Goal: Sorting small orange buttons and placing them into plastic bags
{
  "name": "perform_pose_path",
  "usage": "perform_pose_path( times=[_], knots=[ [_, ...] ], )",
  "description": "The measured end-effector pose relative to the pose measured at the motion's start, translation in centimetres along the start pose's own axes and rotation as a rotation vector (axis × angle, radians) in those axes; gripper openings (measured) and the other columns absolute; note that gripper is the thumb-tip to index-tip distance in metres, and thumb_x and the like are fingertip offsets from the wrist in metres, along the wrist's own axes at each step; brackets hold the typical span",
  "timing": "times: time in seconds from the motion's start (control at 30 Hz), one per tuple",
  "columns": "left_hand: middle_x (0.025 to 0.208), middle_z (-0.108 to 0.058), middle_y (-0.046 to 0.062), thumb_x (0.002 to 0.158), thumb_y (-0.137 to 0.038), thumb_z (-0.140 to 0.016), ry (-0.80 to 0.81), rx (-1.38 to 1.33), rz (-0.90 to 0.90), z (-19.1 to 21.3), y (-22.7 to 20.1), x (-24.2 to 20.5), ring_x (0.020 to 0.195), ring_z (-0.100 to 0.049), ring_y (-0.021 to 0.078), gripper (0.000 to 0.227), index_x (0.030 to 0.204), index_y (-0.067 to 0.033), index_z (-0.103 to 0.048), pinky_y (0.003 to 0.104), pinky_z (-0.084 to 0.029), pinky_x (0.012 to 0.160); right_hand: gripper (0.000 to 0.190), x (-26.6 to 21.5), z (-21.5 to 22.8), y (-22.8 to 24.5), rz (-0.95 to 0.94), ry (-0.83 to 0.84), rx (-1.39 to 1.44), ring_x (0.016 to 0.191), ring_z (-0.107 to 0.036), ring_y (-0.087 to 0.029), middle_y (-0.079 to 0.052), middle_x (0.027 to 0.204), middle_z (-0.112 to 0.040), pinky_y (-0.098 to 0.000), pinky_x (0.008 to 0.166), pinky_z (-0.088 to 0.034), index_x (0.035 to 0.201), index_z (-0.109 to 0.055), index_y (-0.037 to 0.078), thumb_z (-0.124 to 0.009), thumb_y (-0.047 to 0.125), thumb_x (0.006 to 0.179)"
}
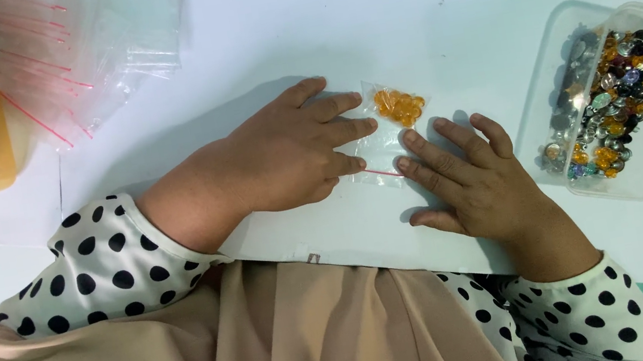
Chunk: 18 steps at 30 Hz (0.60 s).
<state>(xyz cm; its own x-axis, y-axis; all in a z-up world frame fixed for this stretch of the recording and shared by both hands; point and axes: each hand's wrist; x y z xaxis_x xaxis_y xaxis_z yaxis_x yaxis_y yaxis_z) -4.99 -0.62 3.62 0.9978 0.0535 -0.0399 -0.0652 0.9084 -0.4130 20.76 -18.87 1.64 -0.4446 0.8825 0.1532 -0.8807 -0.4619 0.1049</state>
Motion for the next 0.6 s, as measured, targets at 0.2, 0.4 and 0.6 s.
perform_pose_path(
  times=[0.2,0.4,0.6],
  knots=[
    [0.149,-0.058,0.005,0.089,-0.027,-0.069,0.063,0.03,0.023,-0.4,-0.7,-0.2,0.148,-0.039,0.0328,0.037,0.125,-0.0258,-0.074,0.057,-0.024,0.122,0.075,-0.4,0.0,0.6,-0.034,0.005,0.015,0.141,-0.044,-0.029,0.0,0.161,-0.049,-0.0545,0.121,-0.024,0.149,-0.057,0.027,-0.053,0.074,0.091],
    [0.15,-0.054,0.012,0.089,-0.03,-0.07,0.094,0.051,0.017,-1.3,-3.8,-1.6,0.145,-0.04,0.0399,0.041,0.129,-0.0205,-0.07,0.06,-0.026,0.121,0.083,-1.8,0.8,3.0,-0.051,0.068,-0.026,0.141,-0.046,-0.03,-0.001,0.158,-0.053,-0.0556,0.121,-0.025,0.148,-0.055,0.026,-0.055,0.079,0.084],
    [0.157,-0.046,0.014,0.09,-0.034,-0.071,0.013,-0.068,0.053,-4.0,-7.4,-4.8,0.15,-0.029,0.0436,0.052,0.138,-0.0159,-0.064,0.06,-0.016,0.124,0.081,-3.9,0.4,5.4,-0.058,-0.002,0.082,0.144,-0.042,-0.029,0.0,0.161,-0.048,-0.0553,0.122,-0.02,0.147,-0.056,0.025,-0.046,0.08,0.089]
  ],
)
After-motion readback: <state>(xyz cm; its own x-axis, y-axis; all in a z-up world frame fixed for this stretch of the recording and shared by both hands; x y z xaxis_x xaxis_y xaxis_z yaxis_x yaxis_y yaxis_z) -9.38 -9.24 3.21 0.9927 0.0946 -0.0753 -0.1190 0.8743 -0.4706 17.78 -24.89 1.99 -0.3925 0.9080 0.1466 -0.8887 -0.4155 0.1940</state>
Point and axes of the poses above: each hand's wrist, its own x-axis towards the middle knuckle, its own z-axis out of the back of the hand, y = z × x
